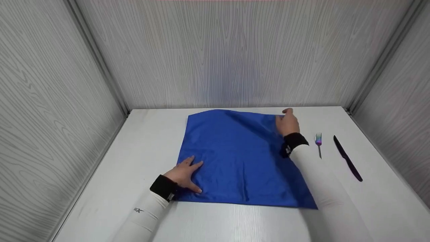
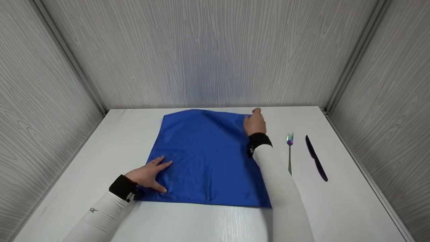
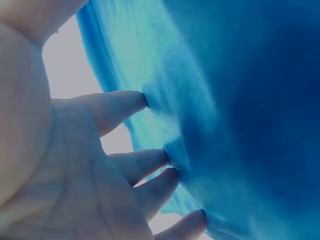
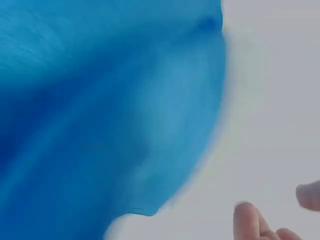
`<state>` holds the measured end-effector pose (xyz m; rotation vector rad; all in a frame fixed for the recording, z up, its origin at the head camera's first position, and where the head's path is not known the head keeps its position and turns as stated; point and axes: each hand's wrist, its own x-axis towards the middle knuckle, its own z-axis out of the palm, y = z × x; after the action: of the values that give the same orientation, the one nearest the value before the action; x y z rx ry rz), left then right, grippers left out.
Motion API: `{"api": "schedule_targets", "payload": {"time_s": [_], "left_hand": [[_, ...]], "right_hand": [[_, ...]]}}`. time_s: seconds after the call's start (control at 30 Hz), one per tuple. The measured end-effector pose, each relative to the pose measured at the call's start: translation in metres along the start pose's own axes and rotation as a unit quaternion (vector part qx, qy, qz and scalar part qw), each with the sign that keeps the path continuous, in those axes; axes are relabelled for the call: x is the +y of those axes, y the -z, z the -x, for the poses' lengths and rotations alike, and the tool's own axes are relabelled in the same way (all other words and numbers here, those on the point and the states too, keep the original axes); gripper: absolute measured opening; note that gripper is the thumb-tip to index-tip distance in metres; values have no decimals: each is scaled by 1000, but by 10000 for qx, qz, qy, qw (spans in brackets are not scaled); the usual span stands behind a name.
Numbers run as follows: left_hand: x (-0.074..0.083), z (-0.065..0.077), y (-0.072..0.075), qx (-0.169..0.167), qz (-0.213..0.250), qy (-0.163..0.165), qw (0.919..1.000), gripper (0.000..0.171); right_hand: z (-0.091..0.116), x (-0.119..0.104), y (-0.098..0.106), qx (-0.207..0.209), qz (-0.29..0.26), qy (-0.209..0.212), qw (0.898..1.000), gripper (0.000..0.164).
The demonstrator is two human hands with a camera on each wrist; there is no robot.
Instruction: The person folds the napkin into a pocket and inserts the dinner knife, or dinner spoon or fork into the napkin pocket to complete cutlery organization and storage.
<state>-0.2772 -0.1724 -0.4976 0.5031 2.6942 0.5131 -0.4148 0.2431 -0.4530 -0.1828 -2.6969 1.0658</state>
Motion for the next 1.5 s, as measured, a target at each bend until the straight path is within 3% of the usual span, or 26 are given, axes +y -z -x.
{"api": "schedule_targets", "payload": {"time_s": [0.13,0.2,0.33,0.47,0.57,0.67,0.8,0.9,0.97,1.07,1.17,1.33,1.5], "left_hand": [[2,1,1,-12,77,89,9999,105],[3,0,2,-12,93,91,9999,100],[4,-3,8,99,185,119,9997,78],[0,-18,20,810,648,326,9941,52],[-8,-37,35,1498,1299,699,9777,46],[-22,-60,48,1980,1939,1203,9533,51],[-43,-87,52,2206,2624,1658,9247,58],[-54,-103,47,2313,3077,1628,9085,55],[-57,-110,44,2397,3203,1595,9025,50],[-54,-117,42,2413,2940,1725,9086,43],[-50,-122,40,2467,2408,2087,9152,42],[-39,-121,40,2407,1955,2613,9141,39],[-37,-123,50,2262,1975,2524,9199,36]], "right_hand": [[20,-2,-22,-1225,525,486,9899,48],[30,-2,-33,-1586,703,543,9833,48],[48,-4,-54,-1752,626,601,9807,47],[60,-13,-68,-1846,242,706,9800,46],[66,-17,-74,-1963,81,676,9782,47],[70,-15,-77,-1907,-107,551,9800,45],[73,-10,-79,-1783,-347,507,9821,42],[74,-9,-82,-1802,-464,533,9811,39],[74,-9,-83,-1789,-534,523,9810,38],[74,-8,-83,-1693,-598,487,9825,36],[75,-9,-83,-1655,-679,467,9828,33],[76,-8,-83,-1706,-801,435,9811,33],[74,-7,-86,-1651,-826,451,9818,32]]}}
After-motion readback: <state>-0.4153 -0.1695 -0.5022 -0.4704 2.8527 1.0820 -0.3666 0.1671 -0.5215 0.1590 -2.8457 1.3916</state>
